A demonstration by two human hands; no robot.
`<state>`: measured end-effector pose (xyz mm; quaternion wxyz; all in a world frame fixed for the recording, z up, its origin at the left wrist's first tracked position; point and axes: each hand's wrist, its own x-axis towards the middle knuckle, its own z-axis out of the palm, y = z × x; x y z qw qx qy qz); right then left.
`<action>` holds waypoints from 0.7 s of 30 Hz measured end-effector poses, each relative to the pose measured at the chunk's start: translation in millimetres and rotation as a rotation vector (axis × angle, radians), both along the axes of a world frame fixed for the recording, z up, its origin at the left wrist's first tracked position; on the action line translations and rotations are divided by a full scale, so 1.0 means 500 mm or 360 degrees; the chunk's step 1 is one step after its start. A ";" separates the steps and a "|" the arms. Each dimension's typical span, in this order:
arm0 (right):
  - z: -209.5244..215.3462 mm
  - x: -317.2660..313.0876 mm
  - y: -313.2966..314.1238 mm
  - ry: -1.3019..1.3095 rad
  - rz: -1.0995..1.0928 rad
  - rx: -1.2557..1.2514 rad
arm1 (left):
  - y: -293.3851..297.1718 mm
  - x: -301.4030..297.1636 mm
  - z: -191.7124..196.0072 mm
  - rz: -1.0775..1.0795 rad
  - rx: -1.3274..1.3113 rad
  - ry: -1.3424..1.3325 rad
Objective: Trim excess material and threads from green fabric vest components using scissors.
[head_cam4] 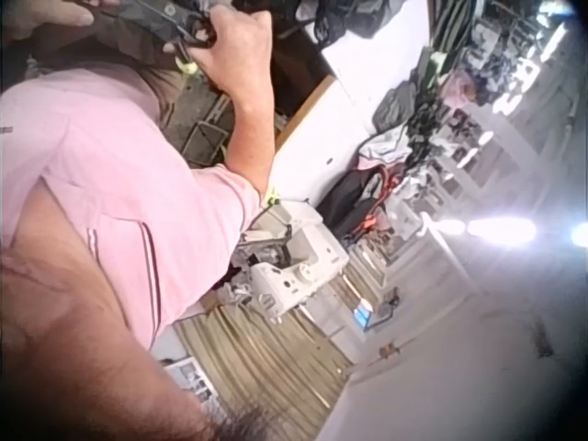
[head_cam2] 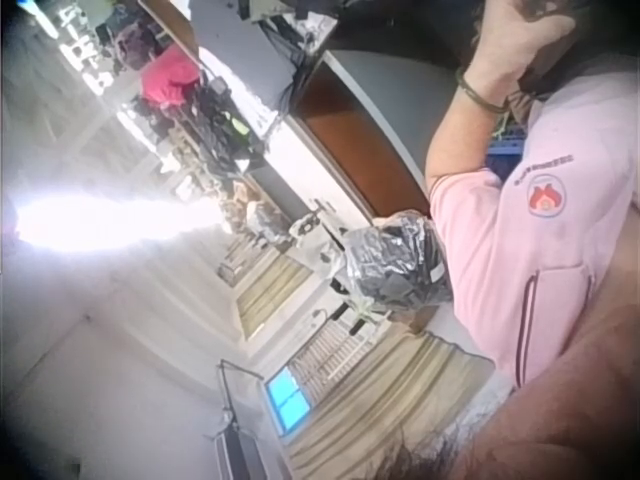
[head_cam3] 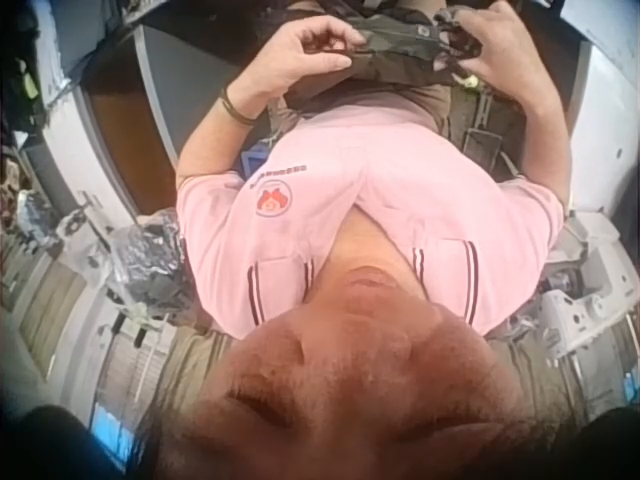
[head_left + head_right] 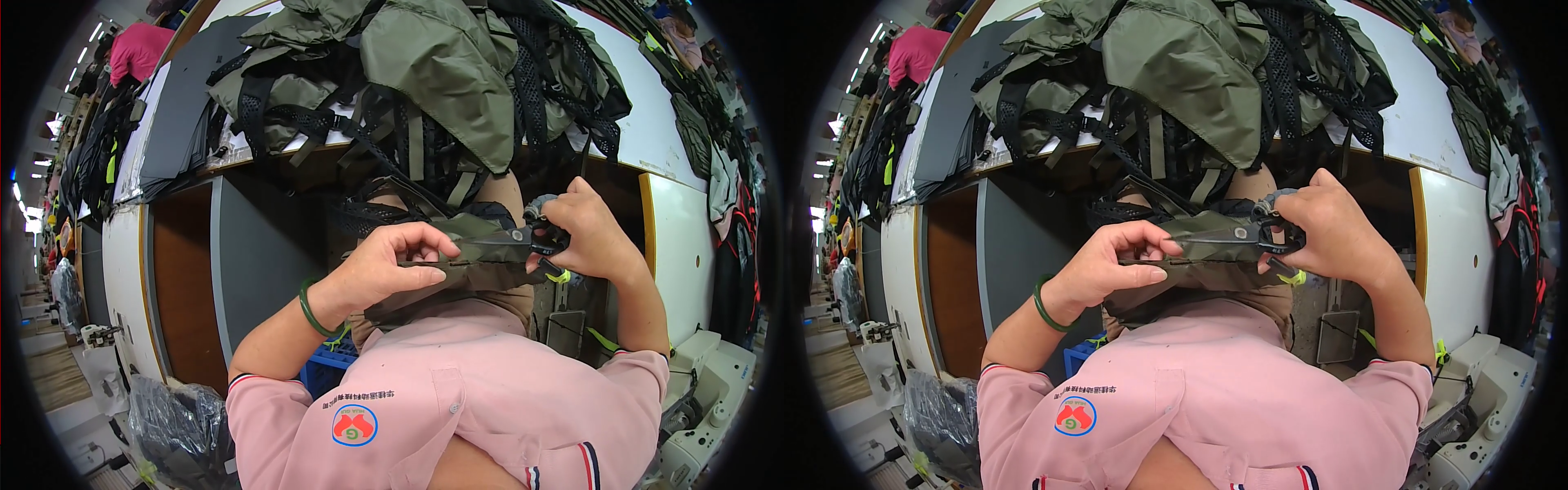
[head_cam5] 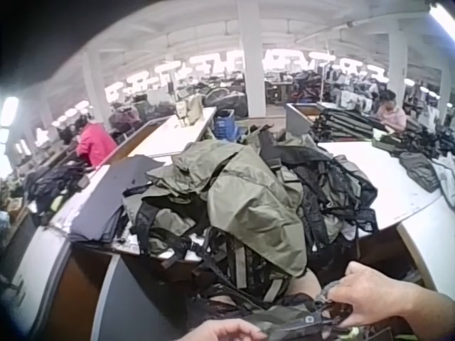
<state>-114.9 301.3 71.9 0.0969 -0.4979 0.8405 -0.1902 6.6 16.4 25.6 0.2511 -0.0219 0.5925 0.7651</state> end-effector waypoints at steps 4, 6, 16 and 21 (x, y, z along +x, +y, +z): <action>0.002 0.013 -0.016 -0.0281 -0.0199 -0.0196 | 0.013 0.009 -0.002 0.0070 -0.0321 0.0436; -0.003 0.023 -0.030 -0.0404 -0.0228 -0.0268 | 0.013 0.010 -0.019 0.0163 -0.0828 0.1396; -0.022 0.043 -0.095 -0.0700 0.0209 -0.0514 | 0.024 0.007 -0.011 0.0196 -0.1092 0.1887; -0.038 0.061 -0.120 -0.0528 0.0266 -0.0549 | 0.026 0.001 -0.007 0.0178 -0.1021 0.1924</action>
